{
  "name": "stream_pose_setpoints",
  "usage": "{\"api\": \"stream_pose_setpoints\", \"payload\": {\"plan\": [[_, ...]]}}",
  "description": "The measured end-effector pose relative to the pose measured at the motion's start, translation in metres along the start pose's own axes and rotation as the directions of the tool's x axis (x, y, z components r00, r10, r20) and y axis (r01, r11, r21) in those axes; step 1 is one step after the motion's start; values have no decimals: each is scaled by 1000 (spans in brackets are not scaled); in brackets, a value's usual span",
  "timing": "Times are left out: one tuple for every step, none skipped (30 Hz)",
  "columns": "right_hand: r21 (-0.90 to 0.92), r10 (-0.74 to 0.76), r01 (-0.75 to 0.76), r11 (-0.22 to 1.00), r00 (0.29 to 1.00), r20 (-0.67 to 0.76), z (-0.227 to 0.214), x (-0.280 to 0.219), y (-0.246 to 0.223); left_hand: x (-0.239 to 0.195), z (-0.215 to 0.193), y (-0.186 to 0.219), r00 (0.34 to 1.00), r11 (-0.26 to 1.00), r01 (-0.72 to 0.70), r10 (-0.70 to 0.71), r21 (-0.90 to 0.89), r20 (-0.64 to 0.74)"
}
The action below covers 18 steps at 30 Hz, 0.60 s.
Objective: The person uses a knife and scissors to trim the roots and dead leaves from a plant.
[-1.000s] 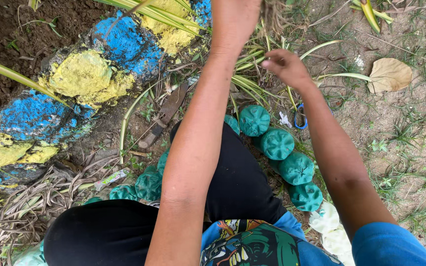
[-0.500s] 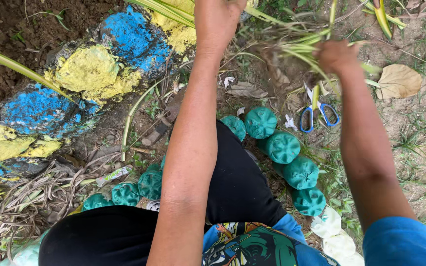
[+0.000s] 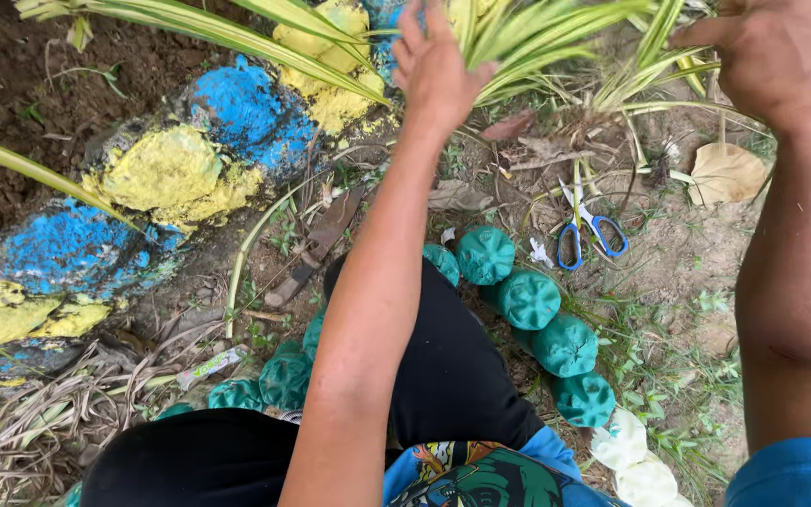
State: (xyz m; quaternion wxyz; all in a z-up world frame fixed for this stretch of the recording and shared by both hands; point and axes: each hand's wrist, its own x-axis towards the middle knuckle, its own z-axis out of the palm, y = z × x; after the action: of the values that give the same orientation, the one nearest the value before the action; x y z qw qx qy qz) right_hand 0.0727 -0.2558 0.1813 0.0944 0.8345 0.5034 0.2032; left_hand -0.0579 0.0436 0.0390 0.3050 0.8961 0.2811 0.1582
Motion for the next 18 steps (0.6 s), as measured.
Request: {"api": "stream_pose_setpoints", "payload": {"plan": [[48,-38,39,998,999,-14,-7,9,-3,-3,-1,14,970,969,-173,137,-178,-198],[155,-90,97,983,995,-48,-10,19,-7,-2,-3,25,984,874,-167,179,-456,-17],[157,-97,103,982,994,-50,-14,25,-10,-3,-3,33,953,715,-89,263,-694,149],[161,-140,149,976,988,-68,-17,32,-14,-13,1,43,922,666,-14,296,-745,248],[161,-180,193,968,979,-91,-19,42,-15,-18,4,52,879,618,62,338,-784,336],[160,-219,236,958,969,-115,-22,50,-16,-18,5,55,882,619,57,336,-783,330],[156,-253,273,949,958,-134,-24,53,-15,-21,8,57,839,587,86,392,-805,376],[152,-270,291,945,952,-143,-26,52,-16,-23,12,56,791,557,117,449,-822,416],[142,-283,305,942,947,-153,-28,49,-14,-23,13,55,788,554,110,457,-825,412],[50,-85,95,994,981,-174,-28,40,-19,-23,14,53,833,547,138,387,-826,396],[-1,6,-7,1000,979,-205,-25,32,-27,-21,14,52,875,537,167,306,-827,375],[-46,98,-111,993,967,-235,-23,25,-36,-17,14,55,877,534,160,308,-830,368],[351,449,-308,884,767,-458,-19,17,-54,-15,11,54,888,556,245,200,-794,414],[601,638,-337,725,655,-404,-18,9,-71,-14,7,51,886,567,331,89,-754,456],[803,796,-293,519,508,-330,-18,-1,-86,-13,6,52,888,567,328,89,-756,452],[872,788,-277,403,590,-176,-10,-4,-111,-12,5,54,910,558,298,80,-774,408],[874,735,-406,267,673,88,0,2,-126,-14,6,55,926,549,273,72,-790,370],[909,661,-391,145,722,206,13,10,-140,-16,7,57,925,549,274,74,-789,373]]}}
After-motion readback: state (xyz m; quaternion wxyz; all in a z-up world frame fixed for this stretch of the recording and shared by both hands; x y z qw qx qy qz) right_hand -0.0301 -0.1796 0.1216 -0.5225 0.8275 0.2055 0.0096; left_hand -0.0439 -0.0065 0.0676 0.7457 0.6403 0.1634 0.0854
